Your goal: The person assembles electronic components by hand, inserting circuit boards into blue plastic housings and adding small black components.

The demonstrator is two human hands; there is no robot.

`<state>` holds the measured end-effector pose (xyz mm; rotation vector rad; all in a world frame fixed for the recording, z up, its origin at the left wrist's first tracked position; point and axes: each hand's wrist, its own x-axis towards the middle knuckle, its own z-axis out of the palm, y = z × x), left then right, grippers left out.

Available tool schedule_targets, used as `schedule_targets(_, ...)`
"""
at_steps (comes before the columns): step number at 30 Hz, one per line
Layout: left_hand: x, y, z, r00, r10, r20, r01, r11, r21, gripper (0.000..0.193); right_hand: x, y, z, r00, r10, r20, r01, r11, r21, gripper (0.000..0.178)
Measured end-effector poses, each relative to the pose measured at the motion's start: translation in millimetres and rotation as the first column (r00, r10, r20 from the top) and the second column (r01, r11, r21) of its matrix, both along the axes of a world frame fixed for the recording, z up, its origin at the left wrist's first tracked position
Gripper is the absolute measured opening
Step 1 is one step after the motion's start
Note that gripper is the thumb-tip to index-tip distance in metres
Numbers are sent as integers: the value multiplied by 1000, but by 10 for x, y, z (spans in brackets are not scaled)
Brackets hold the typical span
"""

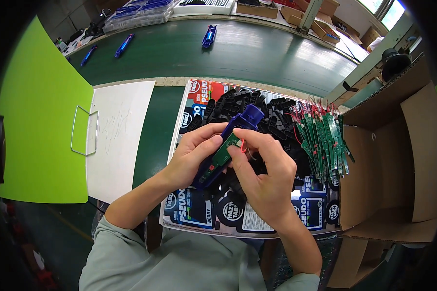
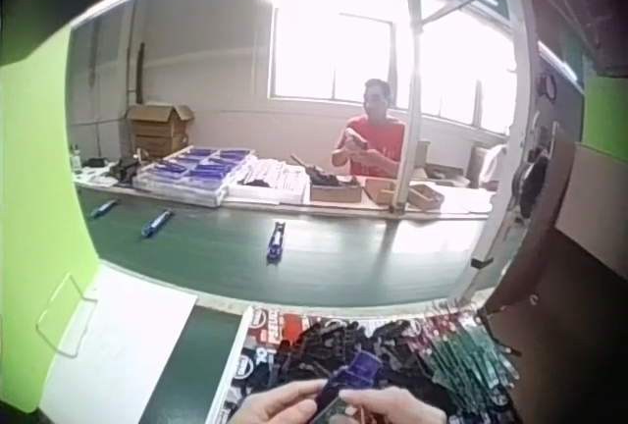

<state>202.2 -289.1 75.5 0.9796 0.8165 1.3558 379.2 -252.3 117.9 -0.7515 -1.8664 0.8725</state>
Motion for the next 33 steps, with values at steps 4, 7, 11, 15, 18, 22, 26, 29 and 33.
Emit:
schedule_targets(4,19,-3,11,1000,-20,17,20,1000,8,37,-14,65,-1,970,-198,144,141,932,333,33)
schedule_targets(7,29,-8,5,999,-23,30,23,1000,1,38,-68,65,-81,959,-256,124,199,914,354,36)
schedule_targets(11,24,-10,-38,1000,-24,-2,24,999,22,39,-113,55,-159,958,-287,32,256,894,367,53)
schedule_targets(15,45,-30,-37,997,5,-81,1,997,78,41,-131,59,-128,954,-297,27,290,946,146,69)
schedule_targets(18,52,-42,-49,993,12,-119,0,995,101,44,-125,85,-88,975,-223,2,223,970,-96,58)
schedule_targets(22,92,-47,-38,975,58,-213,-32,992,121,41,-88,137,-155,980,-196,26,198,973,-116,35)
schedule_targets(26,77,-24,-24,965,69,-252,-40,992,117,41,-94,159,-177,981,-192,38,196,972,-128,31)
schedule_targets(29,76,-44,35,938,91,-334,-53,991,121,41,-67,195,-243,980,-195,44,198,976,-86,32)
schedule_targets(33,42,-20,112,882,64,-467,-11,993,116,42,-12,193,-226,979,-197,48,201,975,-96,34)
